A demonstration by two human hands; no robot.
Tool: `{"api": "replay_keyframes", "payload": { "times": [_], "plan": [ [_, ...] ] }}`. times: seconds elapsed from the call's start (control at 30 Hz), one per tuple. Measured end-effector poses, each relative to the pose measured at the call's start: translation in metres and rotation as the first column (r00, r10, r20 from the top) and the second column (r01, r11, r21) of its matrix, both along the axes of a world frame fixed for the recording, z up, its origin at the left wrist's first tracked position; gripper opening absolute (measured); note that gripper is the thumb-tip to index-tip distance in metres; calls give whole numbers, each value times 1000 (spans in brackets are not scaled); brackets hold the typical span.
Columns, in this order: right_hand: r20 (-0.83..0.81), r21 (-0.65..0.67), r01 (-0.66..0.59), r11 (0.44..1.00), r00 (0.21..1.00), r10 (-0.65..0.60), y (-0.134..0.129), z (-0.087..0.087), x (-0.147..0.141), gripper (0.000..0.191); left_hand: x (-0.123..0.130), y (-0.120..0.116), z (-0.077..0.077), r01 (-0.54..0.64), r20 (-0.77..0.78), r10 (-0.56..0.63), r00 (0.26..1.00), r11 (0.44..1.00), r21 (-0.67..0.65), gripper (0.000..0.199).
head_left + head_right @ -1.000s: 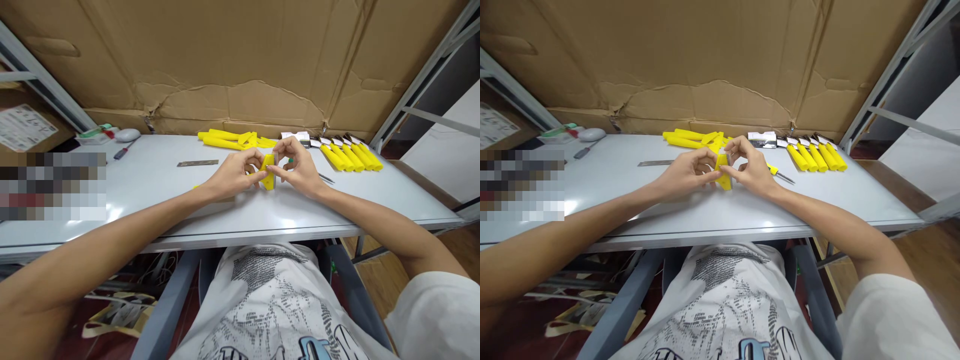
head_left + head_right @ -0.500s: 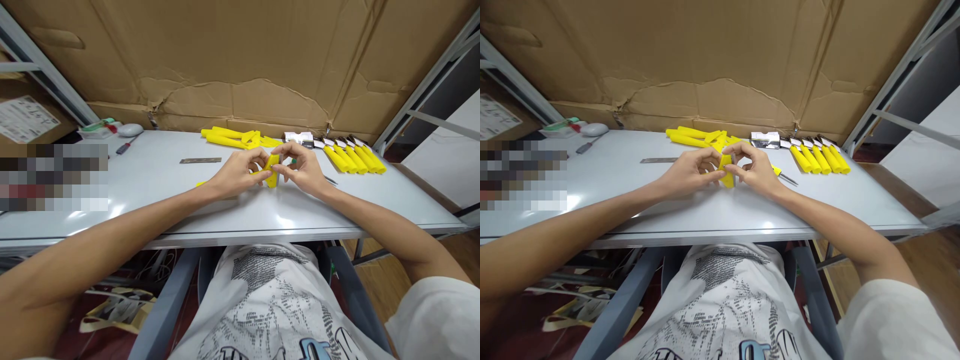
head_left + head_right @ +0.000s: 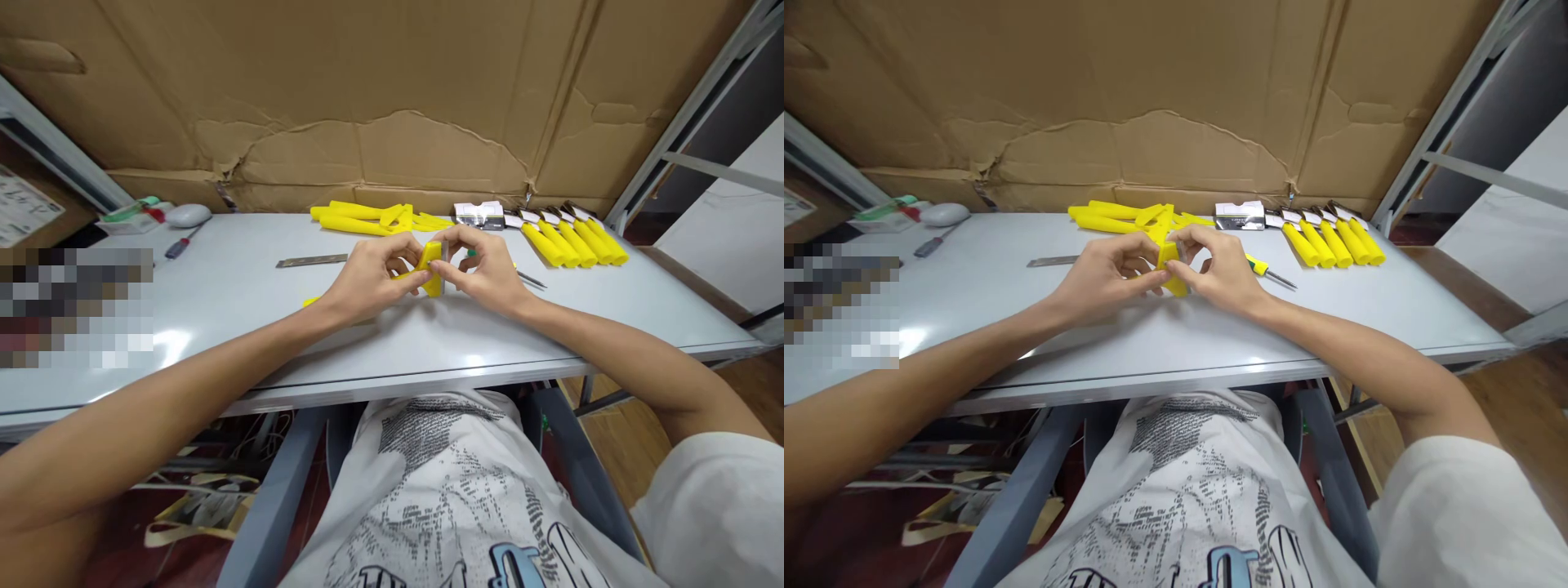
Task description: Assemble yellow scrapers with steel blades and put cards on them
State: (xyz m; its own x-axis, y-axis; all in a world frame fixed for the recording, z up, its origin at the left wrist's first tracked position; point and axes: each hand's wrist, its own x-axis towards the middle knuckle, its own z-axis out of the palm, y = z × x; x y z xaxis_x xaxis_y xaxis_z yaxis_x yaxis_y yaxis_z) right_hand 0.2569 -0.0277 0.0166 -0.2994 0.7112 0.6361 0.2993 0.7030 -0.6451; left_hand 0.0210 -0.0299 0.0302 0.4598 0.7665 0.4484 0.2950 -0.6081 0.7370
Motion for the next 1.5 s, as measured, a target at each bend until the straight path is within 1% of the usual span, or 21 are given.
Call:
{"api": "replay_keyframes", "payload": {
  "times": [0.1,0.2,0.33,0.4,0.6,0.93,1.0,1.07,1.2,1.3,1.4,1.43,1.5],
  "plan": [
    [10,26,9,1000,1000,-9,0,0,0,45,0,0,-1,-29,-13,30,999,999,30,42],
    [33,62,20,998,999,-22,0,1,0,51,1,0,-1,-51,-40,54,998,996,69,43],
    [45,114,46,992,998,-52,-2,3,-1,53,1,0,-2,-73,-70,82,994,989,128,36],
    [33,101,37,994,999,-41,-3,4,-1,53,1,-1,-1,-76,-81,88,993,986,146,34],
    [-2,-10,19,1000,1000,-19,-5,4,-2,60,0,1,0,-28,-101,45,994,987,160,32],
    [-4,-67,-26,997,1000,25,0,2,-1,67,-2,7,-2,-12,-85,25,996,989,150,29],
    [-2,-70,-43,997,999,43,0,2,-2,64,-3,7,-1,-7,-88,19,996,990,140,29],
    [13,-75,-50,996,999,51,-1,2,-4,57,-5,7,-1,1,-103,12,995,992,124,32],
    [44,-57,-38,998,998,41,-1,2,-5,35,-9,10,0,2,-118,8,993,996,85,48],
    [19,-48,-99,994,995,100,4,0,-5,23,-11,14,-2,-20,-125,31,992,996,88,51],
    [-55,-141,-207,968,978,201,12,0,-1,17,-12,20,-6,-45,-116,54,992,996,80,48],
    [-72,-174,-227,958,973,217,15,1,1,18,-12,22,-7,-49,-105,57,993,996,70,47],
    [-69,-214,-220,952,975,210,17,3,4,15,-13,25,-10,-49,-77,54,996,997,62,45]
  ]
}}
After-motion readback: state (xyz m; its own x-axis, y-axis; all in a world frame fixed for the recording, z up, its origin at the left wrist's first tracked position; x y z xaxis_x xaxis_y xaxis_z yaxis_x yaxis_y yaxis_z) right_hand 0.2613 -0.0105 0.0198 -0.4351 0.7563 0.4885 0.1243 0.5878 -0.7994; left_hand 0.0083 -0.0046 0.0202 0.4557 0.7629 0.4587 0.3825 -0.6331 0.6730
